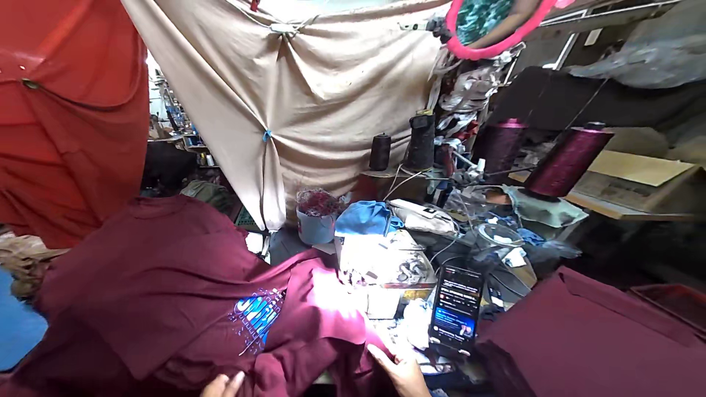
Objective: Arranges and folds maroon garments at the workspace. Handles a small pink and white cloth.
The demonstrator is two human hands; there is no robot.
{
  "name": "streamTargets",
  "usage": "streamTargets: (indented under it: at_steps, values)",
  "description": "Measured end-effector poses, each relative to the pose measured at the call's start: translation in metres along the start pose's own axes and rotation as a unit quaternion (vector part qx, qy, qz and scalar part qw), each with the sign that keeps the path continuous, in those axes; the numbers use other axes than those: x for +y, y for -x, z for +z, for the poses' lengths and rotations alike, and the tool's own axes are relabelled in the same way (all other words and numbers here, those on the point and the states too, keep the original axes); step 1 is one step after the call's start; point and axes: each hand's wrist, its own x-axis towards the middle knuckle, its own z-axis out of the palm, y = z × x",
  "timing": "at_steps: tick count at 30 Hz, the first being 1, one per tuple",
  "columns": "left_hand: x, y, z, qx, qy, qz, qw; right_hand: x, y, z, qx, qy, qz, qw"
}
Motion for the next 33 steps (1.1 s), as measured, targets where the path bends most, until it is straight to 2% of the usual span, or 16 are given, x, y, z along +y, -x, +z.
streamTargets:
  at_steps: [3,6,8,9,11,12,14,16,17,18,19,22,27,30,31,33]
  values:
    - [0.091,0.000,-0.091,0.142,-0.016,0.133,0.981,-0.005,0.000,0.012,-0.018,-0.077,0.014,0.997]
    - [0.151,-0.044,-0.168,0.253,-0.128,0.300,0.911,-0.017,0.000,0.035,-0.066,-0.196,0.068,0.976]
    - [0.172,-0.094,-0.193,0.258,-0.219,0.335,0.879,-0.026,0.001,0.049,-0.101,-0.257,0.125,0.953]
    - [0.178,-0.118,-0.193,0.260,-0.276,0.301,0.875,-0.028,0.002,0.054,-0.111,-0.276,0.161,0.941]
    - [0.185,-0.147,-0.161,0.243,-0.351,0.208,0.880,-0.032,0.012,0.060,-0.117,-0.264,0.229,0.929]
    - [0.183,-0.152,-0.133,0.230,-0.357,0.229,0.876,-0.028,0.016,0.061,-0.124,-0.255,0.250,0.926]
    - [0.166,-0.151,-0.062,0.192,-0.334,0.363,0.849,-0.020,0.021,0.057,-0.121,-0.247,0.275,0.921]
    - [0.141,-0.137,0.009,0.094,-0.273,0.517,0.806,-0.016,0.023,0.050,-0.120,-0.247,0.286,0.918]
    - [0.131,-0.128,0.038,0.039,-0.261,0.568,0.780,-0.017,0.023,0.046,-0.123,-0.251,0.290,0.915]
    - [0.123,-0.120,0.061,-0.003,-0.270,0.589,0.762,-0.018,0.023,0.043,-0.128,-0.253,0.291,0.914]
    - [0.117,-0.112,0.076,-0.036,-0.278,0.582,0.763,-0.020,0.023,0.040,-0.133,-0.255,0.294,0.912]
    - [0.120,-0.102,0.084,-0.034,-0.308,0.551,0.775,-0.026,0.022,0.037,-0.135,-0.251,0.311,0.907]
    - [0.120,-0.100,0.066,-0.034,-0.282,0.614,0.736,-0.024,0.025,0.034,-0.130,-0.263,0.305,0.906]
    - [0.126,-0.098,0.064,-0.048,-0.229,0.570,0.788,-0.018,0.024,0.031,-0.132,-0.276,0.280,0.910]
    - [0.128,-0.097,0.064,-0.060,-0.237,0.558,0.793,-0.019,0.024,0.031,-0.129,-0.280,0.279,0.909]
    - [0.124,-0.095,0.069,-0.081,-0.313,0.565,0.759,-0.021,0.024,0.033,-0.129,-0.302,0.287,0.900]
